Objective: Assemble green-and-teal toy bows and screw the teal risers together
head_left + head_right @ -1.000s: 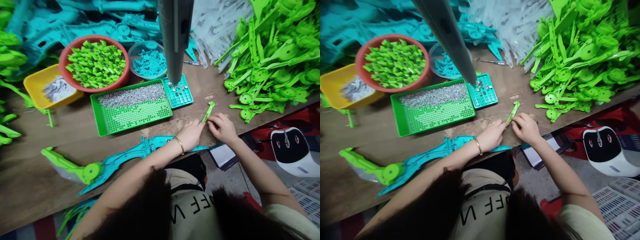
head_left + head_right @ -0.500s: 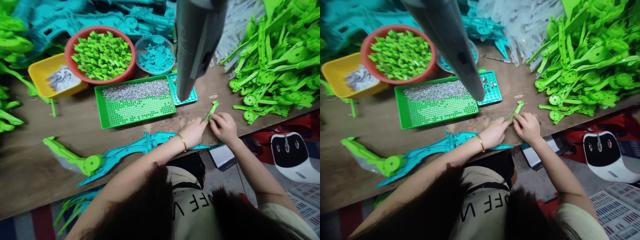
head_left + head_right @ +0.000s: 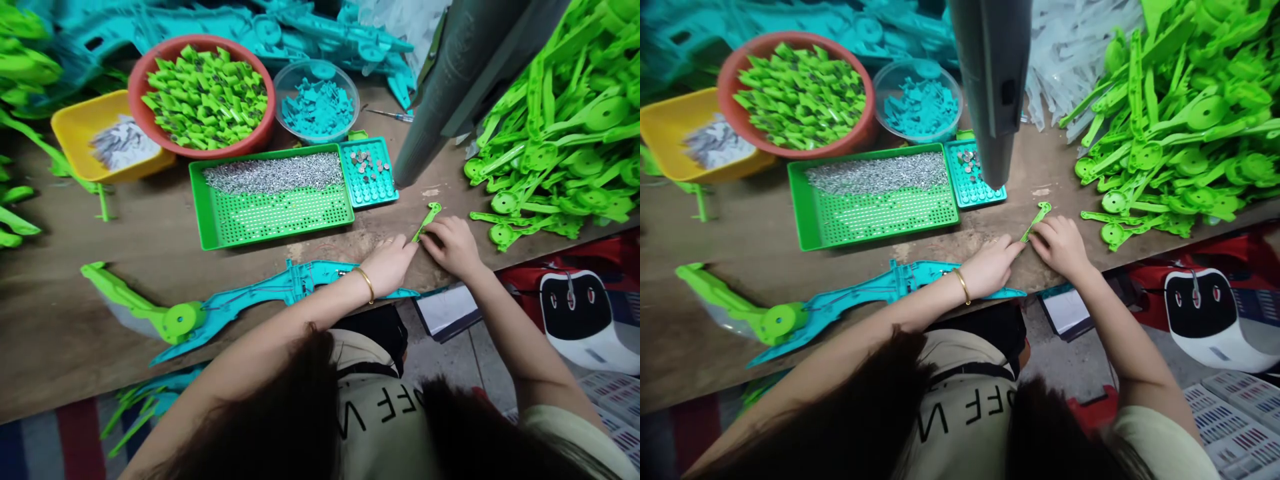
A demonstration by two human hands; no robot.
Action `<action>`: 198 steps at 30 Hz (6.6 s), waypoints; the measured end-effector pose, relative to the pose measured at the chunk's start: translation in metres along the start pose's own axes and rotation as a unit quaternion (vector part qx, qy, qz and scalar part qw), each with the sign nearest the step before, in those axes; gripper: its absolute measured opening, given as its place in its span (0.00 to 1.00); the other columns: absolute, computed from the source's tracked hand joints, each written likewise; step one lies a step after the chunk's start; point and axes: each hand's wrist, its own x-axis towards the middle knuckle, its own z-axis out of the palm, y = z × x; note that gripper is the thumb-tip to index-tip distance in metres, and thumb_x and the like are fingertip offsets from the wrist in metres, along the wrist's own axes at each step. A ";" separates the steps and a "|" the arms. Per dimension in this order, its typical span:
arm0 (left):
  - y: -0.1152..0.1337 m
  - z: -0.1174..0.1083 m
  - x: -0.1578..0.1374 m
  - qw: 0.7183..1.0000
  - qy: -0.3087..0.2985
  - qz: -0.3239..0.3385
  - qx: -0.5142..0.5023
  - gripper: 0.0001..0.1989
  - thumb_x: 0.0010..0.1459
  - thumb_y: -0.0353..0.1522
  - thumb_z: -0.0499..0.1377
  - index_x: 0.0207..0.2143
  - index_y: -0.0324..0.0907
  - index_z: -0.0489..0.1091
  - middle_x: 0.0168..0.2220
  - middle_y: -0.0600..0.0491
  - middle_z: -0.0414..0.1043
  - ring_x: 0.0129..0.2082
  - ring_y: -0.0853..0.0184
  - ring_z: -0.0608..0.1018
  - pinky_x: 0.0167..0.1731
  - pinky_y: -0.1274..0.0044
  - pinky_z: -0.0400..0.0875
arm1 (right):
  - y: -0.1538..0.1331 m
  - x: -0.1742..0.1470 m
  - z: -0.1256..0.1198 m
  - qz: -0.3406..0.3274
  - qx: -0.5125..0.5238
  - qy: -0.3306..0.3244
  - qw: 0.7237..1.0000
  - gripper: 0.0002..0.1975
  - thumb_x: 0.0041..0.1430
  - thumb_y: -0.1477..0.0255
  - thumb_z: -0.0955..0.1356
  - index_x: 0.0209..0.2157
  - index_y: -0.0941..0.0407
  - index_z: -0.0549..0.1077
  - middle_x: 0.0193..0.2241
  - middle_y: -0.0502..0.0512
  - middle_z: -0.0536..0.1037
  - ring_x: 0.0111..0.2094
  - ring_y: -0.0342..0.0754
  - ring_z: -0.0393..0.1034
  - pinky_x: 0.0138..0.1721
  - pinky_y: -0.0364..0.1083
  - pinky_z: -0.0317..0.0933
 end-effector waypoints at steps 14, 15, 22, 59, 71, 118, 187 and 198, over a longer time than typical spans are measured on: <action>0.001 -0.002 0.000 1.000 -0.009 0.003 0.000 0.20 0.60 0.25 0.51 0.55 0.37 0.63 0.48 0.44 0.66 0.48 0.58 0.72 0.50 0.67 0.68 | 0.004 -0.001 0.006 -0.018 0.018 0.038 0.999 0.08 0.63 0.67 0.64 0.39 0.53 0.74 0.37 0.55 0.78 0.39 0.51 0.68 0.40 0.50 0.57; 0.001 -0.002 0.000 1.000 -0.012 0.002 0.000 0.20 0.60 0.25 0.50 0.55 0.37 0.63 0.48 0.44 0.66 0.48 0.58 0.72 0.50 0.67 0.67 | 0.004 0.000 0.005 -0.015 0.019 0.033 0.999 0.08 0.63 0.67 0.64 0.39 0.53 0.74 0.37 0.55 0.78 0.39 0.51 0.68 0.40 0.50 0.57; 0.000 -0.001 0.000 1.000 -0.004 0.005 -0.004 0.20 0.59 0.24 0.51 0.55 0.37 0.63 0.48 0.44 0.66 0.47 0.58 0.72 0.48 0.67 0.67 | -0.003 0.007 -0.009 0.034 0.009 -0.052 0.998 0.09 0.63 0.67 0.63 0.40 0.53 0.73 0.36 0.56 0.75 0.39 0.51 0.67 0.39 0.50 0.53; 0.016 0.008 -0.044 0.984 0.109 -0.094 0.103 0.10 0.64 0.35 0.54 0.42 0.37 0.67 0.45 0.42 0.67 0.47 0.54 0.70 0.44 0.67 0.65 | -0.061 -0.021 -0.004 -0.002 0.165 0.013 0.986 0.05 0.61 0.71 0.66 0.39 0.54 0.71 0.45 0.59 0.73 0.50 0.55 0.64 0.52 0.57 0.61; 0.008 0.001 -0.037 0.992 0.063 -0.095 0.053 0.08 0.64 0.31 0.53 0.40 0.36 0.69 0.45 0.42 0.69 0.48 0.53 0.70 0.46 0.64 0.63 | -0.058 -0.020 0.001 0.022 0.193 0.000 0.981 0.05 0.61 0.67 0.66 0.38 0.52 0.73 0.45 0.58 0.74 0.50 0.55 0.65 0.53 0.57 0.60; -0.011 0.006 -0.074 0.974 0.127 -0.008 0.186 0.12 0.65 0.28 0.49 0.39 0.40 0.74 0.34 0.46 0.71 0.41 0.57 0.70 0.50 0.62 0.60 | -0.110 -0.031 0.000 0.020 0.051 0.044 0.998 0.11 0.62 0.66 0.66 0.46 0.51 0.74 0.48 0.58 0.76 0.49 0.56 0.66 0.51 0.57 0.58; -0.080 -0.040 -0.086 0.976 -0.032 0.120 0.179 0.16 0.65 0.29 0.49 0.42 0.45 0.77 0.33 0.48 0.65 0.39 0.60 0.65 0.46 0.66 0.59 | -0.154 -0.004 0.012 -0.013 0.112 0.020 0.993 0.11 0.63 0.71 0.64 0.43 0.56 0.76 0.49 0.58 0.77 0.52 0.53 0.67 0.56 0.55 0.56; -0.106 -0.034 -0.086 0.965 -0.002 0.193 0.176 0.16 0.66 0.30 0.50 0.48 0.52 0.74 0.33 0.50 0.64 0.38 0.61 0.64 0.45 0.68 0.60 | -0.160 -0.010 0.010 -0.044 0.091 0.020 0.995 0.13 0.62 0.68 0.66 0.46 0.58 0.75 0.50 0.60 0.77 0.56 0.57 0.66 0.60 0.60 0.57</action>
